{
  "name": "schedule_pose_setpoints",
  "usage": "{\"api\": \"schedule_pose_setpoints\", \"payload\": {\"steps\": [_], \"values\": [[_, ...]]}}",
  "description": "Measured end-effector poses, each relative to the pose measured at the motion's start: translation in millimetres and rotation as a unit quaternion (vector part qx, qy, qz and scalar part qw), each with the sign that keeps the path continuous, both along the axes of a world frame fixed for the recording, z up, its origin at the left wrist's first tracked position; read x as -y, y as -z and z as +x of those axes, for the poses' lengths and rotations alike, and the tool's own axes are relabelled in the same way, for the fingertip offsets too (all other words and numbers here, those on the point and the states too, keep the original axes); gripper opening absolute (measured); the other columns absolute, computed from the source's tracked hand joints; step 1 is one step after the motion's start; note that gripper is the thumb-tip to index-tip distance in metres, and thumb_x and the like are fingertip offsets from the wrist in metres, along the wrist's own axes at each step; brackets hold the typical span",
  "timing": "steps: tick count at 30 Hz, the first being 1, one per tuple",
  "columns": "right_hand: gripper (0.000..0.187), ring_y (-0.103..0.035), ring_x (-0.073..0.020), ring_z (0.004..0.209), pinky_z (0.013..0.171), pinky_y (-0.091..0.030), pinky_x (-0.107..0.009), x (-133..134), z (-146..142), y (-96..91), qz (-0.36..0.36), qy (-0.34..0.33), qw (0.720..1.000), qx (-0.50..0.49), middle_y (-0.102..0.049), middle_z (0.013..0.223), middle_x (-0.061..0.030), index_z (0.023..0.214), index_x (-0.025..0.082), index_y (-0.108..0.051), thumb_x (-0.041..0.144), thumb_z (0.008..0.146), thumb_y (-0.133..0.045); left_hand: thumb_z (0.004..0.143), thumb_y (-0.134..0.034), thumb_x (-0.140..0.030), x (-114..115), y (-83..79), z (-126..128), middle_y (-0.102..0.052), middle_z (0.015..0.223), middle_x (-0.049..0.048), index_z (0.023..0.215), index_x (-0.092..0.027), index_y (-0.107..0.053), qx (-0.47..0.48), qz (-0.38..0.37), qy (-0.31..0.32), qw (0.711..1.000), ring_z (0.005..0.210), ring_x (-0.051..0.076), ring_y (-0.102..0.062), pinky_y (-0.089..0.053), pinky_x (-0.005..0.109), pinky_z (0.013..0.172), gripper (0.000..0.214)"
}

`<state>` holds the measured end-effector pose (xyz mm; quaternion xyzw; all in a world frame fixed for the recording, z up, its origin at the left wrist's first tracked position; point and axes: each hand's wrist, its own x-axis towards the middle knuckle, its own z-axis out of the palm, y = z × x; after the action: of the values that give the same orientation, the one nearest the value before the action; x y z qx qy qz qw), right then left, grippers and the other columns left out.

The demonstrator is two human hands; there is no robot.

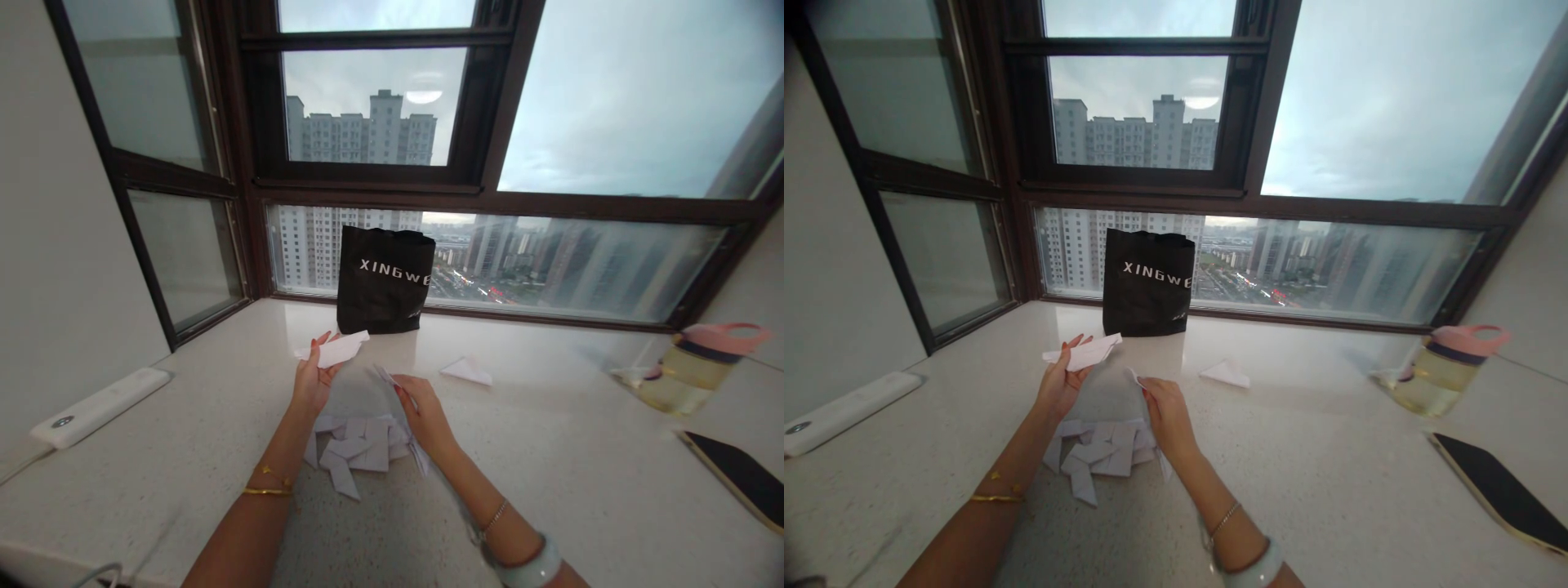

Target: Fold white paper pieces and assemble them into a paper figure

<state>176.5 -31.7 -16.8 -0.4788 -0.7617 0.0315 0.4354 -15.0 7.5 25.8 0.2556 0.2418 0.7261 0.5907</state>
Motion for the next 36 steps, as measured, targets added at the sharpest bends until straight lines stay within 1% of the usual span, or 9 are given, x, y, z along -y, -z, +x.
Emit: {"api": "schedule_pose_setpoints", "payload": {"steps": [4,9,12,17,23,27,30,33,36], "values": [[0.04,-0.049,-0.0249,0.108,0.092,-0.037,-0.042,6,-1,-1.6,-0.033,0.031,0.995,0.088,-0.06,0.116,-0.0111,0.114,0.017,-0.058,0.011,0.076,-0.049,0.089,-0.039,-0.019,1,0.6,0,-0.062,0.114,0.0144,0.106,-0.01,-0.06,-0.009,0.004,0.012,1.0,0.09,0.018,-0.065,-0.055,0.028,0.076,0.028],[0.054,-0.047,-0.0252,0.111,0.097,-0.033,-0.041,24,-15,-7.0,-0.081,-0.137,0.973,0.165,-0.058,0.121,-0.0087,0.121,0.022,-0.053,0.037,0.07,-0.065,0.089,-0.041,-0.021,-2,4.0,0,-0.064,0.111,0.0125,0.105,-0.012,-0.061,-0.012,0.006,0.022,1.0,0.088,0.017,-0.065,-0.055,0.026,0.074,0.027],[0.074,-0.049,-0.0284,0.111,0.096,-0.035,-0.041,28,-21,-5.5,-0.122,-0.179,0.956,0.198,-0.057,0.121,-0.0125,0.125,0.018,-0.05,0.046,0.059,-0.072,0.089,-0.042,-0.022,-3,5.3,0,-0.064,0.111,0.0125,0.105,-0.012,-0.061,-0.011,0.006,0.025,1.0,0.09,0.017,-0.065,-0.054,0.026,0.076,0.027],[0.024,-0.063,-0.0206,0.084,0.076,-0.045,-0.03,23,-18,-8.7,-0.129,-0.129,0.975,0.126,-0.071,0.091,-0.0089,0.094,0.018,-0.068,0.022,0.076,-0.053,0.089,-0.04,-0.022,-4,3.1,-5,-0.062,0.115,0.0129,0.106,-0.013,-0.061,-0.012,0.01,0.012,1.0,0.09,0.017,-0.065,-0.055,0.026,0.073,0.028],[0.033,-0.061,-0.0174,0.066,0.061,-0.043,-0.025,16,-9,-16.9,-0.067,-0.076,0.993,-0.053,-0.068,0.071,-0.0053,0.075,0.017,-0.066,0.031,0.086,-0.038,0.089,-0.039,-0.019,-3,-1.7,-8,-0.06,0.118,0.0134,0.105,-0.012,-0.061,0.006,0.002,-0.016,1.0,0.095,0.017,-0.063,-0.052,0.027,0.08,0.027],[0.042,-0.056,-0.0158,0.057,0.052,-0.04,-0.024,7,-3,-8.9,-0.09,-0.062,0.985,-0.132,-0.062,0.061,-0.0023,0.07,0.016,-0.063,0.041,0.088,-0.034,0.089,-0.039,-0.019,-2,-2.2,-7,-0.061,0.117,0.0136,0.104,-0.012,-0.061,0.008,0.001,-0.012,1.0,0.095,0.017,-0.063,-0.052,0.027,0.081,0.027],[0.038,-0.06,-0.0194,0.072,0.064,-0.046,-0.029,0,0,1.5,-0.07,-0.047,0.99,-0.116,-0.067,0.077,-0.0057,0.083,0.017,-0.064,0.04,0.088,-0.034,0.089,-0.039,-0.02,-2,-1.6,-6,-0.061,0.116,0.0138,0.103,-0.012,-0.061,0.004,0.005,-0.01,1.0,0.095,0.018,-0.063,-0.052,0.028,0.081,0.028],[0.033,-0.055,-0.0252,0.098,0.083,-0.043,-0.04,-3,0,9.3,0.016,0.013,0.999,-0.044,-0.062,0.105,-0.0123,0.109,0.018,-0.058,0.035,0.083,-0.046,0.089,-0.04,-0.022,-2,-0.4,-5,-0.063,0.113,0.0128,0.104,-0.012,-0.061,-0.004,0.013,-0.005,1.0,0.093,0.017,-0.064,-0.053,0.027,0.079,0.028],[0.035,-0.051,-0.0257,0.101,0.085,-0.041,-0.041,2,-5,9.0,0.051,0.03,0.997,0.055,-0.059,0.107,-0.0125,0.113,0.019,-0.055,0.028,0.079,-0.055,0.089,-0.04,-0.022,-2,1.2,-4,-0.064,0.111,0.0116,0.105,-0.013,-0.061,-0.022,0.015,-0.001,1.0,0.089,0.016,-0.065,-0.054,0.025,0.074,0.028]]}}
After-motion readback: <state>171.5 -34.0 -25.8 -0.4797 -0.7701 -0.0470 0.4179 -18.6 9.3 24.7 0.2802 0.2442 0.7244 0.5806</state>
